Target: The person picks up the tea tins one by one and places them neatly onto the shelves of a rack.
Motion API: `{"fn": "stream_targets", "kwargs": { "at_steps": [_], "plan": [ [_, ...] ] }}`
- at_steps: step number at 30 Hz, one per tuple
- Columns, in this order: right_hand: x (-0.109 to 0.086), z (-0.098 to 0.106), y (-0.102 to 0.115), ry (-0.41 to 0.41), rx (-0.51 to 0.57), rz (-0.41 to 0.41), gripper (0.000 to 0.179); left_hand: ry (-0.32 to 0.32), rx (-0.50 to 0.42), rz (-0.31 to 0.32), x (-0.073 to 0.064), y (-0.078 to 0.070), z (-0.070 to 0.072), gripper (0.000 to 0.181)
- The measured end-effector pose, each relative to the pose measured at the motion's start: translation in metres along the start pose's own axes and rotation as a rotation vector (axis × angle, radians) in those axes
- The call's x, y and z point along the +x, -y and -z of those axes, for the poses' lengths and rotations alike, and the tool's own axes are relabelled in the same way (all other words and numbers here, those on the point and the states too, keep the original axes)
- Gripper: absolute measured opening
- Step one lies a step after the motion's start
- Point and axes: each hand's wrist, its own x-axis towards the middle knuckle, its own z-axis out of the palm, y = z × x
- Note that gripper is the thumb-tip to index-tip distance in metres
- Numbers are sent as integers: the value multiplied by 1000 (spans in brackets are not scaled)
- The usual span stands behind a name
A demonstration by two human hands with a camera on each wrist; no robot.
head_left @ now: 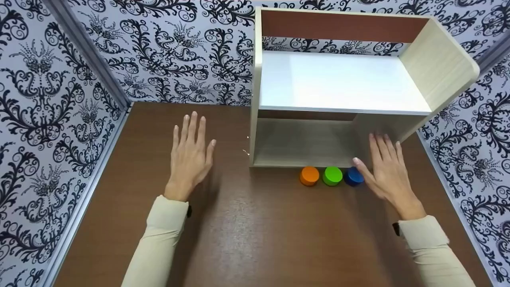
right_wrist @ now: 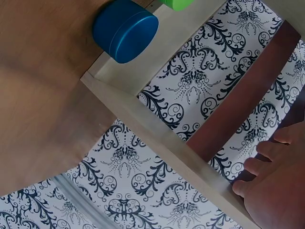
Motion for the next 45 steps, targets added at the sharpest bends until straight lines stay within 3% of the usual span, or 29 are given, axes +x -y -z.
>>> {"fn": "stream_targets", "kwargs": {
  "at_steps": [8, 14, 22, 26, 31, 38, 45],
  "plan": [
    [-1, -2, 2, -72, 28, 13, 70, 18, -23, 11, 0, -3, -5, 57],
    [-4, -5, 6, -96, 71, -12, 65, -7, -55, 19, -3, -5, -12, 53],
    [-11, -7, 16, -92, 217, -86, 58, -43, -179, 46, -8, -11, -20, 51],
    [-15, -6, 22, -63, 306, -142, 56, -27, -268, 80, -6, -17, -19, 52],
    [-21, -8, 25, -44, 359, -170, 52, -11, -417, 113, 5, -27, -12, 54],
    [-27, -17, 30, -74, 411, -149, 49, -138, -623, 44, 29, -42, 6, 56],
    [-32, -22, 36, -61, 430, -179, 49, -216, -726, -31, 57, -57, 25, 58]
  ]
}}
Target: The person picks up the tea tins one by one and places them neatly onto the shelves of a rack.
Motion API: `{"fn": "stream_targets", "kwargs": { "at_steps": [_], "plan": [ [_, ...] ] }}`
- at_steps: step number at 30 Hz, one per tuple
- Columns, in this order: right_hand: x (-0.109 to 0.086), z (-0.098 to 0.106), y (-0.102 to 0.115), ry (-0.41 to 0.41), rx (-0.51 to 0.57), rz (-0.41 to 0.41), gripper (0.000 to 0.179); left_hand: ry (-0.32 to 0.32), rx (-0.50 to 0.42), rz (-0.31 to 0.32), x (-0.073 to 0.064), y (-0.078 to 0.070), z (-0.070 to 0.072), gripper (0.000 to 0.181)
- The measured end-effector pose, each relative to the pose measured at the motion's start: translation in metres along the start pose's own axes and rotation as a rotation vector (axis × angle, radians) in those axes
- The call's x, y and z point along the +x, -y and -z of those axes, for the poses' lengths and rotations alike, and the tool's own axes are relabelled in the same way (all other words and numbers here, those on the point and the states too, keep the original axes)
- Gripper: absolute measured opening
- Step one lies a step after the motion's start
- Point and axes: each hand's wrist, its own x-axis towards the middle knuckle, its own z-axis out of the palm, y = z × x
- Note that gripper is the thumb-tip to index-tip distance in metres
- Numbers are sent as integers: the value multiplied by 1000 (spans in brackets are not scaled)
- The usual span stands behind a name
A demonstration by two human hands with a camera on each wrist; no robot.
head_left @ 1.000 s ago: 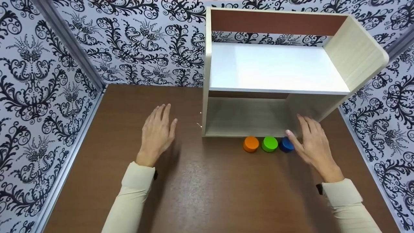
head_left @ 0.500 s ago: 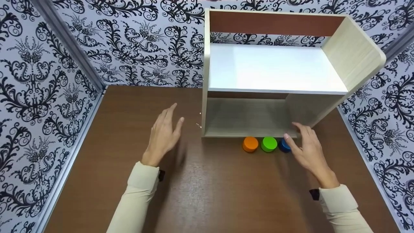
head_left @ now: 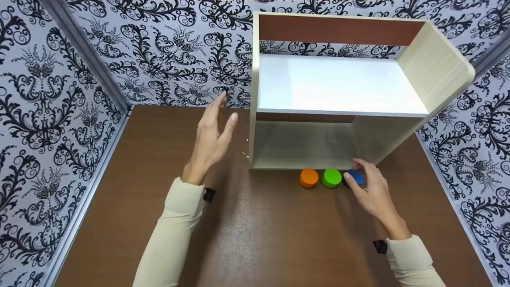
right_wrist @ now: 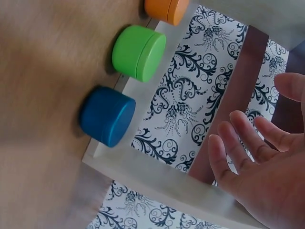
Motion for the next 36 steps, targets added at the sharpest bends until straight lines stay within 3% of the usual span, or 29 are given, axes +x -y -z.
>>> {"fn": "stream_targets", "kwargs": {
  "at_steps": [16, 23, 32, 36],
  "plan": [
    [-17, -21, 3, 1, 79, -77, 50, -39, -122, -161, 50, -37, -7, 60],
    [-24, -28, 2, 12, 105, -95, 52, -8, -136, -211, 66, -46, -11, 62],
    [-28, -31, 0, 19, 116, -105, 50, 53, -135, -149, 78, -52, -15, 60],
    [-29, -30, -1, 24, 106, -116, 51, 61, -187, -109, 82, -54, -18, 58]
  ]
}}
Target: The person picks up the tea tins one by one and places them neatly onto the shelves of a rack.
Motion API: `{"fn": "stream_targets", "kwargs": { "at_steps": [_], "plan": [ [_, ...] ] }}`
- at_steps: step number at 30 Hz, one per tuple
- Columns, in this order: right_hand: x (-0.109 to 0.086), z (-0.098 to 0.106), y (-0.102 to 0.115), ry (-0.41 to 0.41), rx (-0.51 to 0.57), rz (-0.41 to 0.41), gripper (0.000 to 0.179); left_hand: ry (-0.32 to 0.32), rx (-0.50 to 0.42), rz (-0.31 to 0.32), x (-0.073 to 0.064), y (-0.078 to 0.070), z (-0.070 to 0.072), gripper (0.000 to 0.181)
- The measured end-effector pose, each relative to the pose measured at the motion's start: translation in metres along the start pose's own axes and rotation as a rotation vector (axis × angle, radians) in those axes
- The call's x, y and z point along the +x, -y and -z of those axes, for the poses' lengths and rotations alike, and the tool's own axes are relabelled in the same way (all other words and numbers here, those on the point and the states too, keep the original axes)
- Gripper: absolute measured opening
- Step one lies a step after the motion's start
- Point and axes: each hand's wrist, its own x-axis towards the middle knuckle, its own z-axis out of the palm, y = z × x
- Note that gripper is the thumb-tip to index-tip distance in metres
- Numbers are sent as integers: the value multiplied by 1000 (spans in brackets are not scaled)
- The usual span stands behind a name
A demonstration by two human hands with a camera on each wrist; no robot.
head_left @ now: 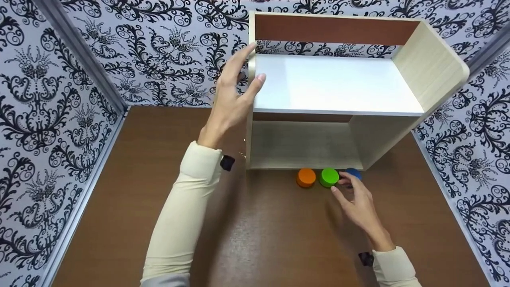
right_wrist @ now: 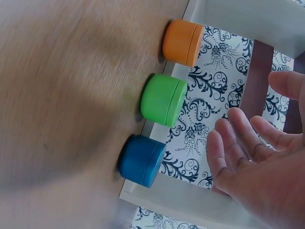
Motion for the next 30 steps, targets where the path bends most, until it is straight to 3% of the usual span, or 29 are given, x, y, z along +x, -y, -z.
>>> {"fn": "stream_targets", "kwargs": {
  "at_steps": [4, 9, 21, 30],
  "plan": [
    [0, 2, -2, 4, -13, -10, 52, -7, -83, 65, 2, -2, -2, 56],
    [0, 5, -7, -5, -18, -19, 52, -13, -104, 95, 3, -3, -3, 53],
    [3, 13, -36, -115, -87, -54, 55, -16, -139, 95, 3, 0, -4, 49],
    [8, 21, -57, -85, -89, -166, 72, -22, -196, 88, 3, 1, -4, 50]
  ]
}}
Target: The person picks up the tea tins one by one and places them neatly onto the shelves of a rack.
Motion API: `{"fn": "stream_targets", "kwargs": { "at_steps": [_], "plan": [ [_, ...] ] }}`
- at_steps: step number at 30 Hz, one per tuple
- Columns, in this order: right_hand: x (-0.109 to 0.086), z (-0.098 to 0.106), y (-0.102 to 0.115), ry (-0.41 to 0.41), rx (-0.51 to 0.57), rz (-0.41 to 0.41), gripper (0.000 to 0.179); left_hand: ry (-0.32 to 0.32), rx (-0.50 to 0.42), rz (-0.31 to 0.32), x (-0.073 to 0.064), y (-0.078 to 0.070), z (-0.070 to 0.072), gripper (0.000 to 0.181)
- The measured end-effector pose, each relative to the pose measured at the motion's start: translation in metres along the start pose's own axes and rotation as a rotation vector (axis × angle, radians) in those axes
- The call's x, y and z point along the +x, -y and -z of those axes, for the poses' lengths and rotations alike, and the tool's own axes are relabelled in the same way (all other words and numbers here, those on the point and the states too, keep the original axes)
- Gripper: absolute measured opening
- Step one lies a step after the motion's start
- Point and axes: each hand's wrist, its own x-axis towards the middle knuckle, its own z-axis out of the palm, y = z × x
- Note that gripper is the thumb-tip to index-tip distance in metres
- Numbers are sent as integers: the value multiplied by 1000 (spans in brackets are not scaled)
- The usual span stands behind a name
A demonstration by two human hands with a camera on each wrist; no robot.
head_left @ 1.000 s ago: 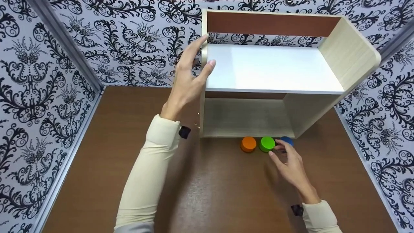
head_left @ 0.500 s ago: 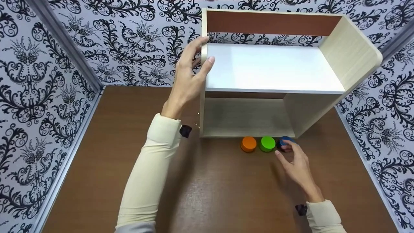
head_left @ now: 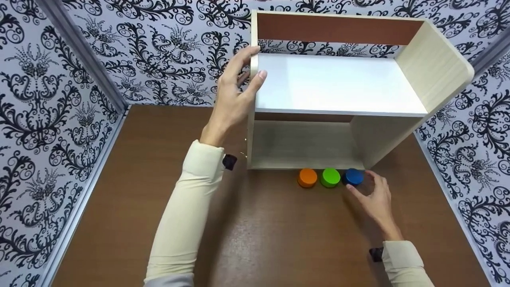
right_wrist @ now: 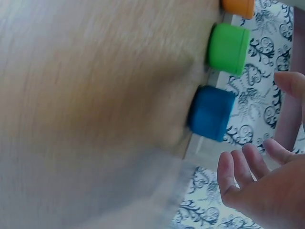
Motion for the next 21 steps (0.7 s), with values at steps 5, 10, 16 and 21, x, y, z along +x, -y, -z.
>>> {"fn": "stream_targets", "kwargs": {
  "at_steps": [5, 10, 16, 21],
  "plan": [
    [7, 1, -6, 51, -23, -58, 83, -6, -22, -2, 0, 0, 0, 50],
    [13, 2, -10, 94, -21, -77, 90, 4, -26, 19, 2, -1, 0, 51],
    [19, 0, -16, 136, -9, -69, 91, 12, -20, 26, 2, -1, 1, 51],
    [23, -2, -20, 175, -13, -71, 93, 14, -16, 35, 2, -1, 2, 51]
  ]
}}
